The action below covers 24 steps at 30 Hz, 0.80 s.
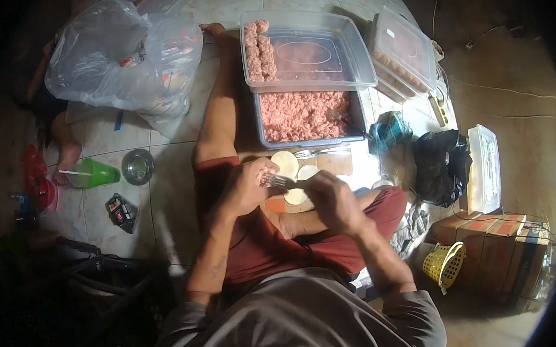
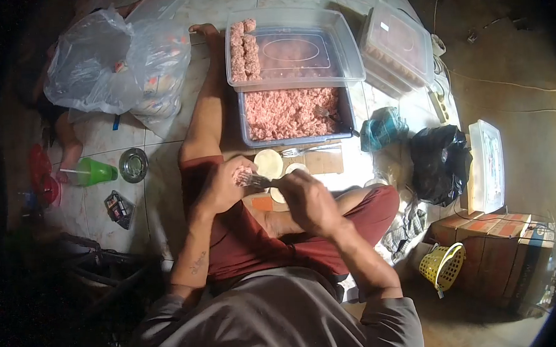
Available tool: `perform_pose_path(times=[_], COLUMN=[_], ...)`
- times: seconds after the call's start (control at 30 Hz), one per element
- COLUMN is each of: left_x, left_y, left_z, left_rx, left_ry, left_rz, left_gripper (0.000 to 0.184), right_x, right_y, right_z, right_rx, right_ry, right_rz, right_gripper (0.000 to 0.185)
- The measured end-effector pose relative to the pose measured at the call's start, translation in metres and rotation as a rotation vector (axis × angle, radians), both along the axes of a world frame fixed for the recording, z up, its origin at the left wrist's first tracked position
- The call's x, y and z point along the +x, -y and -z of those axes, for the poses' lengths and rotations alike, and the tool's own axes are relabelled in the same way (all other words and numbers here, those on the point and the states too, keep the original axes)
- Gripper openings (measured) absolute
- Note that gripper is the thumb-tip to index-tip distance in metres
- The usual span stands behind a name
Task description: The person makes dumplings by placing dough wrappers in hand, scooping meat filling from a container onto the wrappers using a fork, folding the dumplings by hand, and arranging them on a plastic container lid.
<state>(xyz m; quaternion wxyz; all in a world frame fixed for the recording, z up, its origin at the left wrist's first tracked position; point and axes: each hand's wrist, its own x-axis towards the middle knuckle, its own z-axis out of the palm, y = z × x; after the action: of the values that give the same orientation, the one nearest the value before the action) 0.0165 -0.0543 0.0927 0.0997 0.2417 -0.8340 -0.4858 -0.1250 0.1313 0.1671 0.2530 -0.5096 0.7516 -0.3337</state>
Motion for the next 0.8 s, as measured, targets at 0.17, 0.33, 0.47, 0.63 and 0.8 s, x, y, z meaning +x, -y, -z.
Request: perform_pose_path(times=[0.17, 0.33, 0.47, 0.63, 0.8], left_x=[0.025, 0.017, 0.019, 0.007, -0.002], left_y=[0.009, -0.016, -0.015, -0.016, -0.006], left_z=[0.005, 0.012, 0.017, 0.016, 0.028], left_rx=[0.518, 0.568, 0.245, 0.172, 0.276], left_ry=[-0.249, -0.276, -0.062, -0.271, -0.351], left_rz=[0.142, 0.027, 0.028, -0.087, -0.039], left_gripper=[0.037, 0.043, 0.048, 0.054, 0.068], right_x=[-0.060, -0.103, -0.099, -0.109, -0.106], right_y=[0.041, 0.098, 0.128, 0.136, 0.085], right_z=[0.003, 0.056, 0.114, 0.083, 0.001], right_rx=[-0.101, 0.092, -0.082, -0.015, -0.110], right_ry=[-0.321, -0.687, -0.898, -0.614, -0.330], right_rz=[0.143, -0.195, -0.373, -0.327, -0.232], right_gripper=[0.011, 0.014, 0.017, 0.015, 0.011])
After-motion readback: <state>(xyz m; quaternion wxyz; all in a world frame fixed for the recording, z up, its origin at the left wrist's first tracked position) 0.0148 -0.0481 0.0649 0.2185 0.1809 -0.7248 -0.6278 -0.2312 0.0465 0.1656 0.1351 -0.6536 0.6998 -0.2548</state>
